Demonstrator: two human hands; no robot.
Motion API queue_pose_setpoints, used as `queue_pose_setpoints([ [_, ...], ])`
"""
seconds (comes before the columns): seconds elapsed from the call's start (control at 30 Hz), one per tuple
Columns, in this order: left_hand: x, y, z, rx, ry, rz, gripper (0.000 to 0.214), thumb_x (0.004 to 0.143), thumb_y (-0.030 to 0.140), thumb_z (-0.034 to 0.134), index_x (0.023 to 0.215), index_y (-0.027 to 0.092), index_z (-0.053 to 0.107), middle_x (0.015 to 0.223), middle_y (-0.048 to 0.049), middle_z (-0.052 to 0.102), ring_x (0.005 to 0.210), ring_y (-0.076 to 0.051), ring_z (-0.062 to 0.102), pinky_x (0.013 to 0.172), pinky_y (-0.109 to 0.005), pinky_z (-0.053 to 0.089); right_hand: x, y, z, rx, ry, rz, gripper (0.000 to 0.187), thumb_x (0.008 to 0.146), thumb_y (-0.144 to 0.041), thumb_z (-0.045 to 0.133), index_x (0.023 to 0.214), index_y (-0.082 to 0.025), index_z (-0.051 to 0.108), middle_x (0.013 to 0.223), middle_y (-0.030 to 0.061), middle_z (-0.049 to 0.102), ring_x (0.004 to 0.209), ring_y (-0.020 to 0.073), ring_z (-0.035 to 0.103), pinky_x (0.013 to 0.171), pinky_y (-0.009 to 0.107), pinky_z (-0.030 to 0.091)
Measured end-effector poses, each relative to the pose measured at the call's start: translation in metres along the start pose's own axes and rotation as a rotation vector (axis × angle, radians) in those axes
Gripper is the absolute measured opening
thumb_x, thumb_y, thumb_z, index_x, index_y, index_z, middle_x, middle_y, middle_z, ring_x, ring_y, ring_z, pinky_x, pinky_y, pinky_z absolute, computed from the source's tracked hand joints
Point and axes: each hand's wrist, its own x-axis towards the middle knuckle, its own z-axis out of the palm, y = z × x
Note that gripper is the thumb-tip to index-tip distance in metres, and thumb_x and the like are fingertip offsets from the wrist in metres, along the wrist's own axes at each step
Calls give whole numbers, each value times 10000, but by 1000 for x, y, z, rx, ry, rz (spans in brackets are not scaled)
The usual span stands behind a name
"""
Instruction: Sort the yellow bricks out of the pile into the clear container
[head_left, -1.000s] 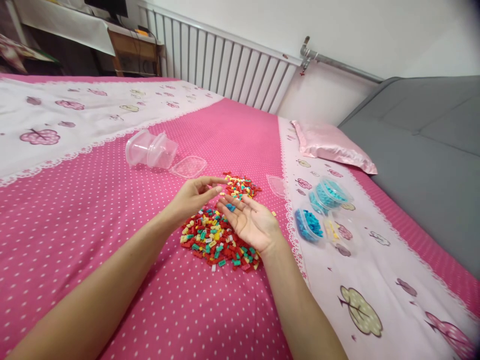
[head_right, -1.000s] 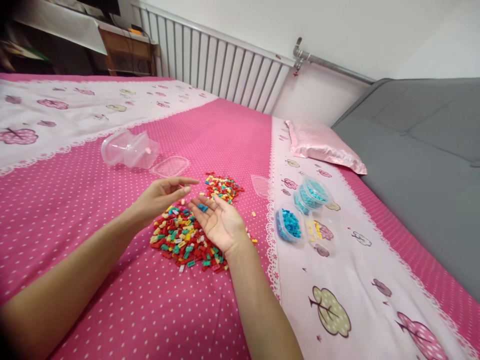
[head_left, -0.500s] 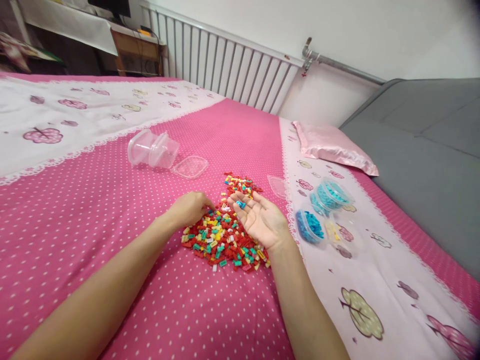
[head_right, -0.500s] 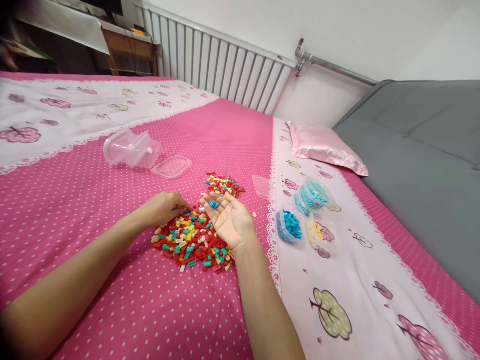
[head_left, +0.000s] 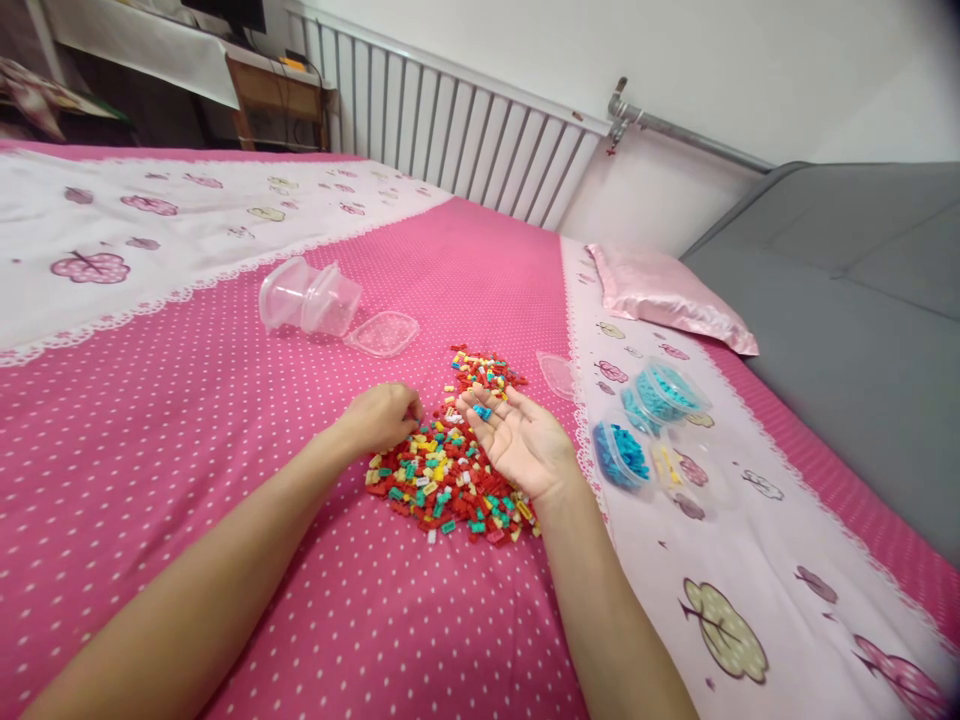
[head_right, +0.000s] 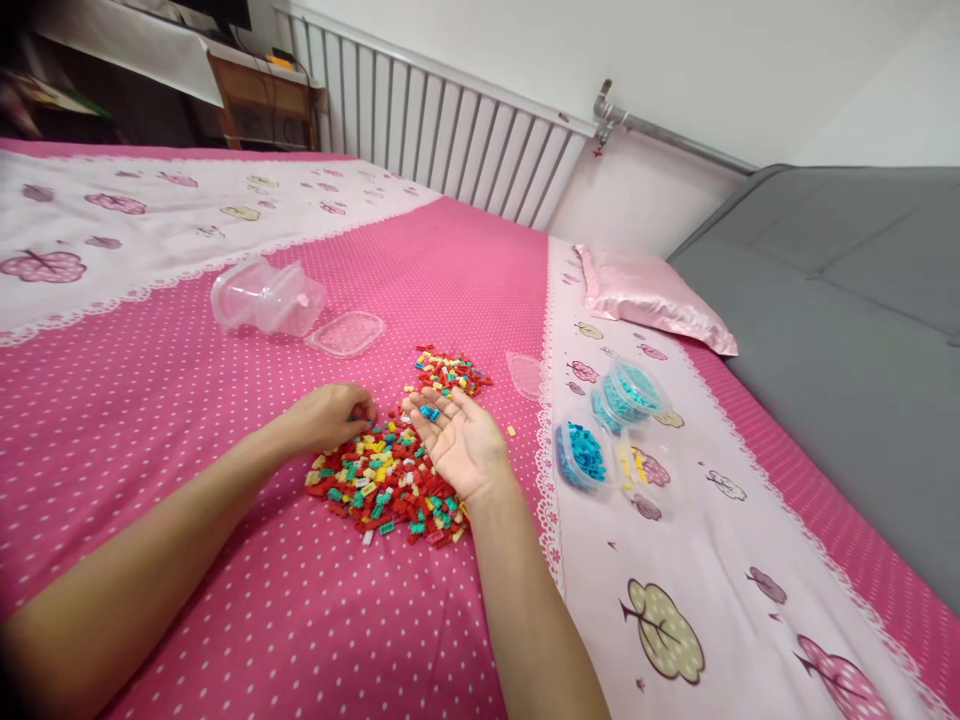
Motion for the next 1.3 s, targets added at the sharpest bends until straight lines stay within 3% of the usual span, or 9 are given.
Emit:
queue_pose_setpoints([
  [0.13,2,2,-9,-137,76,-31,90,698,224,560,715,176,634,671,-26,631,616,-147,552,566,-249,383,1,1,0,-5,8,0,289,959,-221,347,1019,-60,580,780,112,689,815,166,698,747,241,584],
  [0.23,1,10,-16,-364,183,-48,105,702,261,587,721,163,620,622,-11,590,571,-131,512,540,-254,381,2,4,-1,-7,12,-1,284,958,-224,352,997,-58,579,789,114,688,802,164,696,785,256,579],
  [0.4,-7,34,-23,-655,212,90,146,735,291,587,778,154,611,649,-4,602,594,-116,528,590,-263,435,2,11,2,-20,-14,42,289,960,-228,353,994,-45,574,814,127,692,815,159,694,803,255,574],
  [0.57,-13,43,-27,-613,268,228,184,775,304,567,844,164,664,794,-28,654,722,-127,567,678,-271,447,0,14,6,5,-67,90,309,968,-243,337,1005,-42,569,832,134,696,910,188,689,816,278,576],
  [0.77,-9,27,-28,-726,332,77,293,790,378,541,944,151,647,719,-20,625,625,-118,533,578,-251,434,-5,8,7,32,-56,130,331,974,-230,319,1019,-14,566,857,164,690,1013,207,660,810,250,573],
  [0.87,-5,15,-28,-573,283,10,288,759,372,544,895,144,658,724,-32,654,614,-126,546,574,-254,434,-7,2,5,33,-39,86,314,971,-218,331,1017,-19,571,885,160,687,1017,203,658,796,229,574],
  [1.07,-7,-4,-33,-103,-29,-34,214,682,232,543,800,179,713,702,-15,696,649,-144,604,596,-236,410,-7,-2,4,30,-30,25,281,961,-199,357,966,-37,586,849,135,684,941,191,681,768,224,582],
  [1.17,-9,-5,-32,17,-147,-33,258,653,185,532,812,207,734,724,-10,709,663,-156,614,586,-237,396,-6,0,4,24,-25,29,271,957,-198,367,961,-42,589,836,126,683,923,191,685,760,225,585],
  [1.3,-11,-3,-31,80,-203,-50,299,625,161,524,828,212,739,730,-11,708,661,-162,609,578,-240,386,-5,1,4,24,-10,32,270,958,-208,367,971,-61,593,831,111,687,908,180,687,747,222,589],
])
